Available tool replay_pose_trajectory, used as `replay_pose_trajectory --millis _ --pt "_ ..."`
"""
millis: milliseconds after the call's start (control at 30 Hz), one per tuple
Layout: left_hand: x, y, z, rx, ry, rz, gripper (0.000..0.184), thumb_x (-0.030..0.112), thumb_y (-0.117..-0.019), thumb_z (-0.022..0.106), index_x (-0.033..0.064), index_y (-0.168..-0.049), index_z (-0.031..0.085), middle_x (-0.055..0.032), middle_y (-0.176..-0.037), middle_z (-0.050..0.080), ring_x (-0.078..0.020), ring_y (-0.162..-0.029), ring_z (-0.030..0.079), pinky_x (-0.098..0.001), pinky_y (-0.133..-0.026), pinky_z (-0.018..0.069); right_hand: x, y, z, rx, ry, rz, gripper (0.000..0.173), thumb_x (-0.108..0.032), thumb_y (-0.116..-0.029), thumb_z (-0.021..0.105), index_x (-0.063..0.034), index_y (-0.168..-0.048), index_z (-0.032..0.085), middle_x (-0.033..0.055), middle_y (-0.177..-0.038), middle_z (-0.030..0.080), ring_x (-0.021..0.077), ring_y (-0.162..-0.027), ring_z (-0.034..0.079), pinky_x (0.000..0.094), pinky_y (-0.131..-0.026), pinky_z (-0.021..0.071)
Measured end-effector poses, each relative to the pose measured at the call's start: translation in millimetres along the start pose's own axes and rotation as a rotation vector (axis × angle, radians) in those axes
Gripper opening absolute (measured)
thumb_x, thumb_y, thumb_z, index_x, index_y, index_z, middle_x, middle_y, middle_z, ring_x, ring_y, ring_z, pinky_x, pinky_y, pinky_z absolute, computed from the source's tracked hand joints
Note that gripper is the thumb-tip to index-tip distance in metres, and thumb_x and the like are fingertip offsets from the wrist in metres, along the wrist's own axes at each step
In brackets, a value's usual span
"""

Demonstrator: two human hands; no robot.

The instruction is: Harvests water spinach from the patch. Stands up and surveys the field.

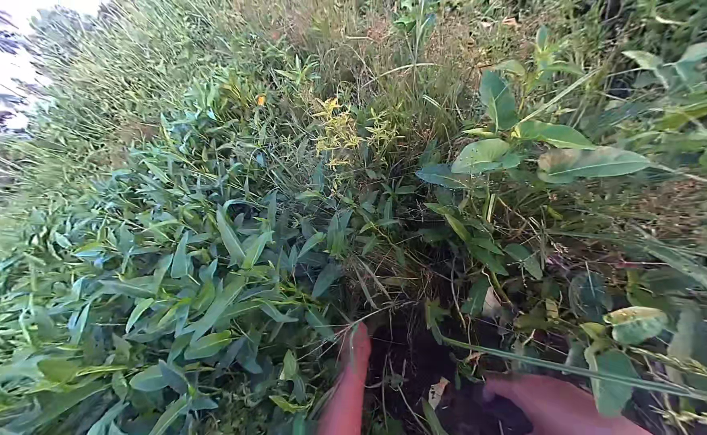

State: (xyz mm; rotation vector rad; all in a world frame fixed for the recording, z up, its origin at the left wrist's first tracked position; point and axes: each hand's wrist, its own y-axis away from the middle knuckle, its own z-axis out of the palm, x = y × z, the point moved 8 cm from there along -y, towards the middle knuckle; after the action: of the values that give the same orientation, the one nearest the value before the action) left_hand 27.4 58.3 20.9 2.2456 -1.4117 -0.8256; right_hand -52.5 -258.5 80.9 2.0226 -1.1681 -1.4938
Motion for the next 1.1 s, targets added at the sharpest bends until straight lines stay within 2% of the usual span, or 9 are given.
replay_pose_trajectory --millis 67,133,267,400,533,600,733,867,1100 --pt "-8.3 -5.3 -1.4 -0.099 0.051 0.023 0.045 0.021 -0.0987 0.062 -0.0020 -0.137 0.060 -0.0246 -0.144 0.057 -0.0394 -0.136 0.054 -0.0574 -0.111 0.0442 2.1 -0.8 2.2 0.010 -0.009 0.002 0.059 -0.016 -0.0848 0.080 -0.0219 -0.140 0.061 0.0223 -0.128 0.067 0.0467 -0.120 0.062 0.0696 -0.094 0.0485" --pt "-17.2 -10.2 -4.8 -0.131 0.148 0.032 0.047 0.027 -0.0978 0.066 -0.0034 -0.134 0.061 -0.0259 -0.138 0.061 -0.0399 -0.132 0.057 -0.0587 -0.109 0.0455 4.2 -2.4 4.4 0.010 -0.010 0.002 0.059 -0.016 -0.0852 0.080 -0.0222 -0.140 0.061 0.0217 -0.130 0.066 0.0459 -0.121 0.062 0.0687 -0.096 0.0487" --pt "-28.7 -7.5 -30.4 -0.012 0.445 0.003 0.049 0.030 -0.1012 0.065 -0.0055 -0.135 0.059 -0.0264 -0.135 0.062 -0.0371 -0.130 0.059 -0.0524 -0.112 0.0442 4.7 -2.7 5.7 -0.017 -0.025 0.008 0.060 -0.016 -0.0862 0.080 -0.0217 -0.143 0.059 0.0221 -0.132 0.065 0.0463 -0.123 0.060 0.0686 -0.098 0.0475" --pt "-9.2 0.9 -29.8 -0.086 0.244 0.058 0.052 0.037 -0.0998 0.064 -0.0014 -0.134 0.061 -0.0239 -0.136 0.063 -0.0386 -0.129 0.059 -0.0591 -0.109 0.0455 4.5 -4.2 5.6 -0.017 -0.012 0.003 0.060 -0.017 -0.0854 0.081 -0.0228 -0.142 0.060 0.0211 -0.128 0.067 0.0452 -0.120 0.063 0.0679 -0.097 0.0487" --pt "32.2 24.5 -12.7 -0.164 0.055 0.140 0.073 0.061 -0.0893 0.071 -0.0014 -0.127 0.067 -0.0236 -0.132 0.065 -0.0399 -0.128 0.060 -0.0637 -0.110 0.0414 2.7 -1.8 4.1 -0.016 -0.024 0.017 0.060 -0.017 -0.0861 0.080 -0.0236 -0.142 0.059 0.0208 -0.130 0.066 0.0449 -0.122 0.062 0.0679 -0.098 0.0479" --pt "41.3 19.1 -1.3 -0.169 -0.009 0.155 0.070 0.056 -0.0882 0.074 -0.0013 -0.127 0.067 -0.0236 -0.133 0.065 -0.0402 -0.130 0.059 -0.0651 -0.114 0.0367 2.5 -1.9 3.6 -0.019 -0.026 0.023 0.061 -0.016 -0.0858 0.080 -0.0235 -0.143 0.059 0.0206 -0.131 0.066 0.0447 -0.122 0.061 0.0680 -0.099 0.0476" --pt "40.8 11.5 9.0 -0.172 -0.017 0.151 0.057 0.043 -0.0933 0.071 0.0021 -0.132 0.064 -0.0214 -0.138 0.062 -0.0398 -0.133 0.056 -0.0652 -0.114 0.0359 5.8 -4.7 10.0 -0.025 -0.032 0.016 0.062 -0.017 -0.0855 0.080 -0.0236 -0.143 0.058 0.0198 -0.133 0.064 0.0444 -0.123 0.061 0.0676 -0.098 0.0482" --pt "36.9 11.2 8.8 -0.185 0.028 0.130 0.051 0.040 -0.0952 0.066 0.0010 -0.128 0.065 -0.0219 -0.134 0.065 -0.0392 -0.130 0.059 -0.0631 -0.110 0.0415 7.9 -6.1 12.3 -0.014 -0.036 0.020 0.064 -0.016 -0.0845 0.081 -0.0243 -0.143 0.058 0.0199 -0.132 0.065 0.0444 -0.122 0.061 0.0683 -0.097 0.0484" --pt "35.0 13.7 5.9 -0.170 0.057 0.094 0.045 0.039 -0.0938 0.067 0.0024 -0.119 0.070 -0.0201 -0.128 0.068 -0.0363 -0.124 0.063 -0.0609 -0.102 0.0489 6.2 -3.2 16.2 0.024 -0.042 0.045 0.063 -0.017 -0.0845 0.081 -0.0268 -0.142 0.058 0.0183 -0.129 0.067 0.0430 -0.121 0.063 0.0674 -0.097 0.0495"
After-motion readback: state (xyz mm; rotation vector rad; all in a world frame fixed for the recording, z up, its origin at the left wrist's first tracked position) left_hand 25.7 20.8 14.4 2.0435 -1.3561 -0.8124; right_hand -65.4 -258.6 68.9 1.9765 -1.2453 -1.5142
